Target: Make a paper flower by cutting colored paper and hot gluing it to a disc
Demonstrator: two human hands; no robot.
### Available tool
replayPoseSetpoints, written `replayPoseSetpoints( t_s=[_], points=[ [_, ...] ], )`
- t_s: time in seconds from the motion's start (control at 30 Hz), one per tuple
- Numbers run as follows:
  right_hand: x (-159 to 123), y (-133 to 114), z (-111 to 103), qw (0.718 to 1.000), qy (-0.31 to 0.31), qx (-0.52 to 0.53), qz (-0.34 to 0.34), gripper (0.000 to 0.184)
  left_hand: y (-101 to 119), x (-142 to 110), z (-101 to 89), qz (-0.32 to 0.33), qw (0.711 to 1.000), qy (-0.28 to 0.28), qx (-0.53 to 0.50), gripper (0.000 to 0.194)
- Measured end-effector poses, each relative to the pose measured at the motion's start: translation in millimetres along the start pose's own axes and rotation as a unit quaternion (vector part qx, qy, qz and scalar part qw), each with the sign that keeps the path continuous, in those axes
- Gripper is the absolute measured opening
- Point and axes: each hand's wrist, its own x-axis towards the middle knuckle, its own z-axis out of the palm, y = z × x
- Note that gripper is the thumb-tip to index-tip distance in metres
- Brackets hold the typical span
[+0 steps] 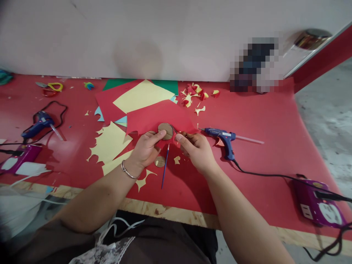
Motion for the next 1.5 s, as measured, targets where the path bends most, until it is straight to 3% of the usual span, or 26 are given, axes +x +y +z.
replayPoseSetpoints(
  t_s=[0.13, 0.4, 0.77, 1.03, 1.17, 1.33, 1.5],
  points=[
    [0, -1, -1, 1.0, -0.003, -0.013, -0.016, 0.071, -1, 4, -9.1, -0.021, 0.999, -0.024, 0.02, 0.029],
    [-2, 2, -6, 1.0, 0.002, 0.008, -0.004, 0.064, 0, 8, -11.9, 0.002, 0.998, -0.054, 0.04, 0.033],
    [-3, -15, -27, 0.993, -0.054, -0.026, 0.104, 0.063, -4, 17, -21.0, 0.068, 0.99, 0.044, 0.115, 0.041],
    [-14, -35, -54, 0.982, -0.154, 0.058, 0.091, 0.049, -1, 16, -30.4, 0.124, 0.944, 0.109, 0.286, 0.061],
    [-14, -35, -55, 0.988, -0.119, 0.066, 0.078, 0.048, -3, 17, -34.2, 0.138, 0.944, 0.099, 0.281, 0.062],
    [-6, -25, -39, 0.99, -0.093, 0.04, 0.098, 0.053, -6, 15, -30.1, 0.131, 0.961, 0.074, 0.232, 0.058],
    [-4, -21, -33, 0.992, -0.081, 0.037, 0.094, 0.056, -5, 10, -22.1, 0.091, 0.98, 0.011, 0.176, 0.044]
  ],
)
